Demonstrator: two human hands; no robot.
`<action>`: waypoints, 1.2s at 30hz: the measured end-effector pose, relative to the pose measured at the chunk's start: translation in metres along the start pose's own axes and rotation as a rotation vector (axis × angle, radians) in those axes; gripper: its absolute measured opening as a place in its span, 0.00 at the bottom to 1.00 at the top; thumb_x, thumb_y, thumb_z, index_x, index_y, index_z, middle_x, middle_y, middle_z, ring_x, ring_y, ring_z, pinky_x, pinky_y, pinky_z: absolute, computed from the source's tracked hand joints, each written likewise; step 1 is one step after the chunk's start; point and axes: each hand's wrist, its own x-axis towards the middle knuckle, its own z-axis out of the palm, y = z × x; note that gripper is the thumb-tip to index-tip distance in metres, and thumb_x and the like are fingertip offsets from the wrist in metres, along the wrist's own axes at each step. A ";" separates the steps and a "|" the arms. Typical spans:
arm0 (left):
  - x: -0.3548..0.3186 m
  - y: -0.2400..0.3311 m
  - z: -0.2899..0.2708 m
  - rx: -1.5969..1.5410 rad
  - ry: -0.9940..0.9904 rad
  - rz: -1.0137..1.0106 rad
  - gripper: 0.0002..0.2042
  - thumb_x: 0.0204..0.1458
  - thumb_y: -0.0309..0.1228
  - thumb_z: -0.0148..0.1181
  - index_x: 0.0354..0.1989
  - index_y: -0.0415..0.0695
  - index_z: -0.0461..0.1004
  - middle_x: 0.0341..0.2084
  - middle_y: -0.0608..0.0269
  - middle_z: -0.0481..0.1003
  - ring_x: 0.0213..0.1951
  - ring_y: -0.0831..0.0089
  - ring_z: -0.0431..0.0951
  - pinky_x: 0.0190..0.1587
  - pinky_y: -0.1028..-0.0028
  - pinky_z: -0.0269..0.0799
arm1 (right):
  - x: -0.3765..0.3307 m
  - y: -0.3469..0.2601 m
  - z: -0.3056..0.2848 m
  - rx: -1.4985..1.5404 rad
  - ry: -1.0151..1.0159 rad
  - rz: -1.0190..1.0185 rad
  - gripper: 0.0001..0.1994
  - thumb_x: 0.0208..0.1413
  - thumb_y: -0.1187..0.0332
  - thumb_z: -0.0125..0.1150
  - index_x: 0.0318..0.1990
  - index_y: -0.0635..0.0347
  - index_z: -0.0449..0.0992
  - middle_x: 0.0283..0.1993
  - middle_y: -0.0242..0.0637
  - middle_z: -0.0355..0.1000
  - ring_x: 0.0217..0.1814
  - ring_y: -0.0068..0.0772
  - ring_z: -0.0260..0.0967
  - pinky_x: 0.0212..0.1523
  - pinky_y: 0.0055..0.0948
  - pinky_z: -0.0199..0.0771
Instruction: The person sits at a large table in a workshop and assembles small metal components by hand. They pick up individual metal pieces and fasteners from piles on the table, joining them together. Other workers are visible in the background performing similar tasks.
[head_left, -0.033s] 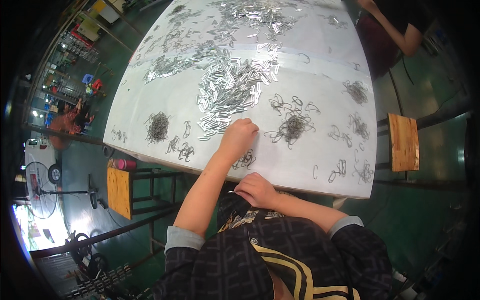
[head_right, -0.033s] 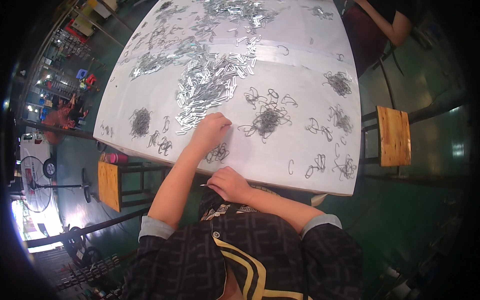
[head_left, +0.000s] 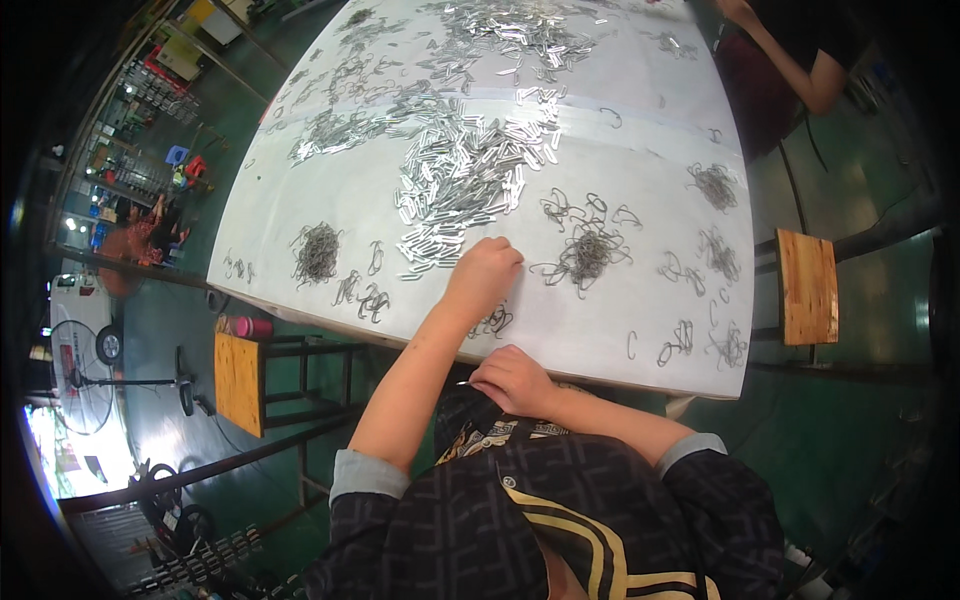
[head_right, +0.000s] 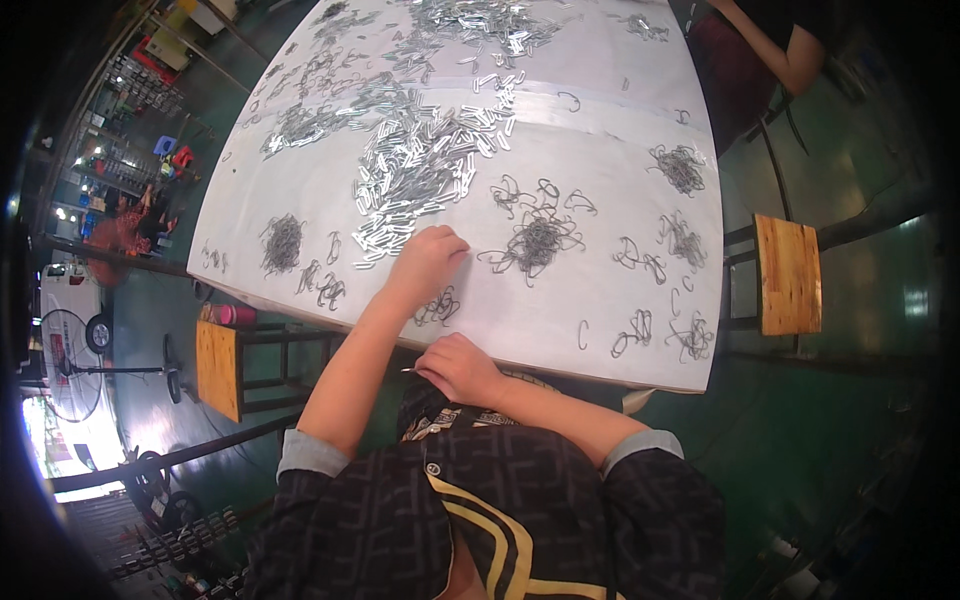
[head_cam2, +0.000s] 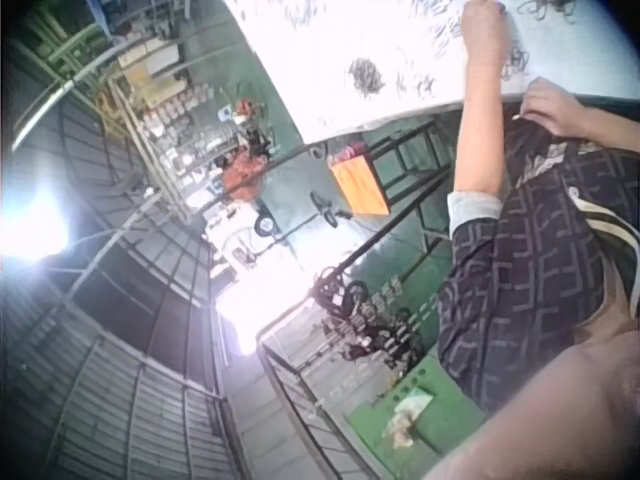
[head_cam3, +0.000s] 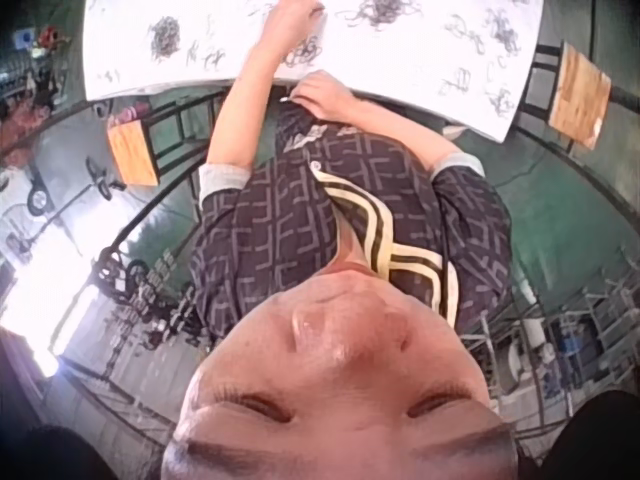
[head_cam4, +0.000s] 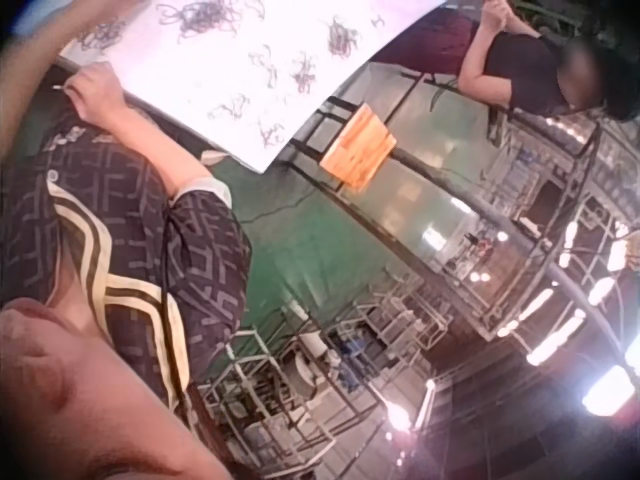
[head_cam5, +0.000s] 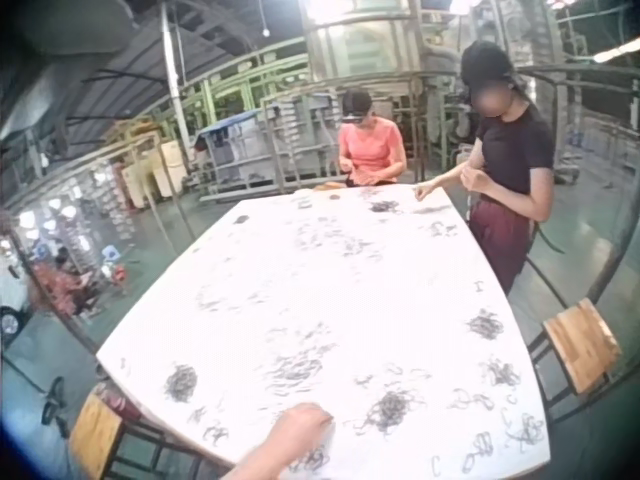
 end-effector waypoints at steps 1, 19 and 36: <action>0.002 0.002 0.007 0.028 0.017 0.044 0.06 0.44 0.24 0.58 0.29 0.40 0.79 0.30 0.58 0.76 0.39 0.59 0.76 0.39 0.66 0.75 | 0.000 0.000 0.001 -0.004 0.001 -0.005 0.09 0.46 0.74 0.68 0.35 0.56 0.76 0.32 0.35 0.72 0.37 0.38 0.71 0.41 0.35 0.66; -0.004 0.015 0.003 -0.150 0.158 -0.254 0.04 0.41 0.24 0.60 0.24 0.37 0.77 0.22 0.54 0.78 0.25 0.63 0.80 0.29 0.70 0.76 | 0.001 -0.004 -0.005 0.005 -0.040 0.064 0.07 0.46 0.75 0.66 0.34 0.58 0.77 0.33 0.36 0.74 0.39 0.42 0.71 0.43 0.37 0.67; -0.207 0.053 -0.052 -0.995 0.446 -0.591 0.02 0.52 0.21 0.60 0.33 0.37 0.73 0.27 0.68 0.76 0.31 0.84 0.74 0.34 0.82 0.69 | 0.027 -0.048 0.007 0.170 0.038 0.284 0.04 0.47 0.78 0.65 0.31 0.62 0.78 0.29 0.39 0.75 0.33 0.39 0.71 0.36 0.32 0.68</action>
